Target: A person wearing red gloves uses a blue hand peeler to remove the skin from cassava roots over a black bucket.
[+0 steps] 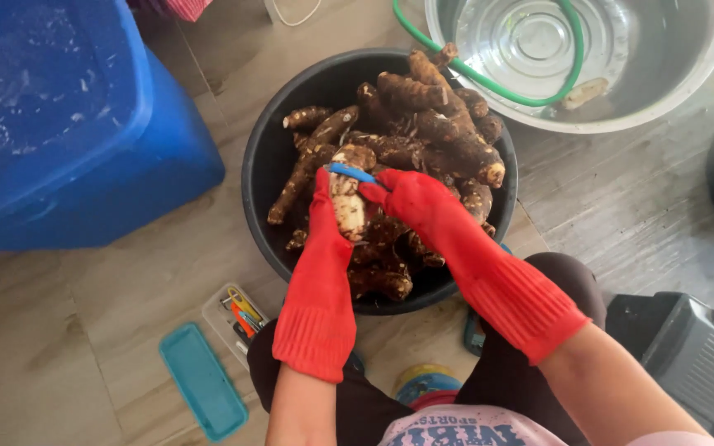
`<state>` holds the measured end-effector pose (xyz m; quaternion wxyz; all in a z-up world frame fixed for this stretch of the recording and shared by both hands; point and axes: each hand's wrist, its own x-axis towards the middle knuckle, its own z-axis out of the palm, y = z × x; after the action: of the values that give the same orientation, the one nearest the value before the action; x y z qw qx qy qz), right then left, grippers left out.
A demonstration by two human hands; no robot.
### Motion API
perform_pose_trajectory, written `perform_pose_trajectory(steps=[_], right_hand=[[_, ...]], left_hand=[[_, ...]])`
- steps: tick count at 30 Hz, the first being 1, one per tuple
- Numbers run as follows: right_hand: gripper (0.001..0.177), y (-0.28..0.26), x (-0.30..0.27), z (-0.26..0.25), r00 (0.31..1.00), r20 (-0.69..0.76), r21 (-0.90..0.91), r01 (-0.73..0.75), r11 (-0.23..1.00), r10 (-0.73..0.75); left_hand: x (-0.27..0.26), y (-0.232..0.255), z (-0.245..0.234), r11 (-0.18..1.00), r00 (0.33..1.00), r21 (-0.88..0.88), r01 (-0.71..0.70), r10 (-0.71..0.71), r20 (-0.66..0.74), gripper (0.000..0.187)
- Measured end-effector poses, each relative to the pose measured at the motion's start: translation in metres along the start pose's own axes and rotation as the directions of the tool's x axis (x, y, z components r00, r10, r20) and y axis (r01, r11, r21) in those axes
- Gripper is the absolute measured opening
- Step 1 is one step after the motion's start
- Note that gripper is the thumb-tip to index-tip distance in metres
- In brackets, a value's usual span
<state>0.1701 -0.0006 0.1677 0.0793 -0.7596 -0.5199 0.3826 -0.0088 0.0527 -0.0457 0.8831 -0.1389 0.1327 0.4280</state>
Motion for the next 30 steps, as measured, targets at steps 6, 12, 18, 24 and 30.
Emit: perform_pose_trajectory(steps=[6, 12, 18, 24, 30], right_hand=[[0.056, -0.009, 0.0, -0.007, 1.0, -0.022, 0.166, -0.009, 0.986, 0.013], [0.063, -0.021, -0.028, 0.0, 0.997, 0.071, 0.073, -0.01, 0.997, 0.004], [0.066, -0.008, -0.009, 0.016, 0.994, 0.11, -0.016, 0.0, 1.0, 0.002], [0.048, 0.029, 0.019, 0.059, 0.921, -0.275, -0.38, 0.16, 0.911, -0.277], [0.066, 0.015, 0.033, 0.014, 0.996, 0.021, 0.008, 0.082, 0.997, -0.082]], left_hand=[[0.0, 0.008, 0.036, 0.941, 0.96, 0.337, 0.03, 0.067, -0.273, 0.085], [-0.007, 0.026, 0.003, 0.98, 0.956, 0.088, 0.177, -0.15, -0.252, 0.081], [-0.033, -0.013, 0.042, 0.894, 0.937, 0.442, 0.075, 0.088, -0.337, 0.06], [-0.034, -0.042, 0.06, 0.858, 0.894, 0.513, 0.037, 0.201, -0.4, 0.063], [-0.037, -0.054, 0.081, 0.818, 0.821, 0.575, 0.001, 0.328, -0.468, 0.065]])
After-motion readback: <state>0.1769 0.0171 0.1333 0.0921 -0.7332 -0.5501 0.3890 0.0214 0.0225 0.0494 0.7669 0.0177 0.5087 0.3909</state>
